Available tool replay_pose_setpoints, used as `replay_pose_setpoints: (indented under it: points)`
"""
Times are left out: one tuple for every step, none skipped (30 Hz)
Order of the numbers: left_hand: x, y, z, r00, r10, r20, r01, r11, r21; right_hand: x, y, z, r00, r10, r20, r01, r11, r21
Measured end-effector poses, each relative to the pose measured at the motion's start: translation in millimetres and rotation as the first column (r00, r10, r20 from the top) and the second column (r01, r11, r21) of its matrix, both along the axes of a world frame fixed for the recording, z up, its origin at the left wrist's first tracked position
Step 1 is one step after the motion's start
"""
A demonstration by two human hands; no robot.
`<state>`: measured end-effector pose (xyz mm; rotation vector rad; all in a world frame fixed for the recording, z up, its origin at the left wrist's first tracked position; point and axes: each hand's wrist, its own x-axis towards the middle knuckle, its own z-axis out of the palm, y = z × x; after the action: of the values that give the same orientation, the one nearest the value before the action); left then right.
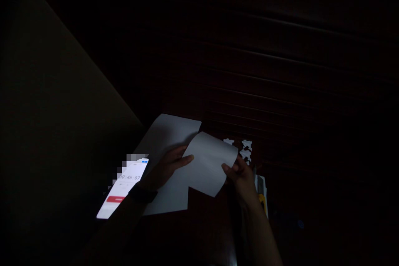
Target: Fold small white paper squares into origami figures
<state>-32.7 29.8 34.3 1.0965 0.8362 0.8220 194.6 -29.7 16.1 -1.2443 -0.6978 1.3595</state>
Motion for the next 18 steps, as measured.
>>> replay_pose_setpoints:
  points:
    - [0, -1, 0.2, 0.999, -0.042, 0.004, 0.042, 0.999, -0.013, 0, 1, 0.4, 0.999, -0.046, -0.013, 0.046, 0.999, 0.017]
    - [-1, -1, 0.1, 0.997, -0.076, 0.001, 0.076, 0.997, -0.028, 1, 1, 1.1, 0.996, -0.087, -0.022, 0.087, 0.996, 0.037]
    - [-2, -1, -0.3, 0.995, -0.098, -0.011, 0.097, 0.994, -0.042, 1, 2, 2.2, 0.993, -0.115, -0.029, 0.116, 0.992, 0.058]
    - [-3, -1, -0.9, 0.994, -0.104, -0.028, 0.102, 0.994, -0.05, 2, 2, 3.5, 0.991, -0.13, -0.038, 0.132, 0.988, 0.078]
    - [-4, -1, -1.6, 0.994, -0.099, -0.044, 0.096, 0.994, -0.049, 3, 2, 4.9, 0.99, -0.134, -0.05, 0.139, 0.986, 0.095]
    - [-5, 0, -2.6, 0.994, -0.093, -0.058, 0.091, 0.995, -0.044, 3, 2, 6.0, 0.989, -0.133, -0.064, 0.139, 0.984, 0.109]
    - [-7, 1, -3.7, 0.993, -0.09, -0.07, 0.088, 0.995, -0.039, 4, 2, 6.6, 0.988, -0.128, -0.082, 0.137, 0.983, 0.119]
    - [-8, 2, -5.1, 0.992, -0.093, -0.082, 0.091, 0.995, -0.036, 6, 2, 6.6, 0.987, -0.123, -0.102, 0.135, 0.983, 0.124]
    - [-9, 2, -6.6, 0.991, -0.099, -0.091, 0.097, 0.995, -0.033, 7, 2, 5.8, 0.986, -0.118, -0.118, 0.133, 0.983, 0.124]
    - [-11, 3, -8.5, 0.989, -0.106, -0.099, 0.104, 0.994, -0.031, 9, 1, 4.3, 0.985, -0.112, -0.13, 0.128, 0.985, 0.119]
    - [-12, 4, -10.6, 0.988, -0.114, -0.107, 0.112, 0.993, -0.026, 12, 0, 2.3, 0.985, -0.109, -0.133, 0.124, 0.986, 0.11]
    - [-13, 5, -13.0, 0.987, -0.117, -0.114, 0.116, 0.993, -0.017, 14, -2, -0.1, 0.986, -0.109, -0.129, 0.123, 0.987, 0.101]
    - [-14, 6, -15.5, 0.986, -0.117, -0.117, 0.118, 0.993, 0.001, 17, -3, -2.4, 0.986, -0.115, -0.118, 0.127, 0.987, 0.094]
    - [-14, 7, -18.0, 0.987, -0.111, -0.114, 0.115, 0.993, 0.028, 19, -5, -4.3, 0.987, -0.125, -0.102, 0.134, 0.987, 0.093]
    - [-15, 8, -20.4, 0.99, -0.096, -0.105, 0.103, 0.993, 0.063, 21, -6, -5.5, 0.989, -0.122, -0.083, 0.13, 0.986, 0.099]
    - [-14, 10, -22.5, 0.993, -0.073, -0.088, 0.082, 0.992, 0.1, 23, -7, -5.5, 0.993, -0.102, -0.061, 0.109, 0.987, 0.118]
    - [-14, 11, -24.2, 0.997, -0.044, -0.064, 0.052, 0.99, 0.13, 24, -7, -4.4, 0.998, -0.064, -0.031, 0.067, 0.986, 0.15]
    - [-14, 11, -25.4, 0.999, -0.012, -0.039, 0.018, 0.989, 0.146, 24, -7, -2.3, 1.0, -0.004, 0.014, 0.001, 0.982, 0.188]
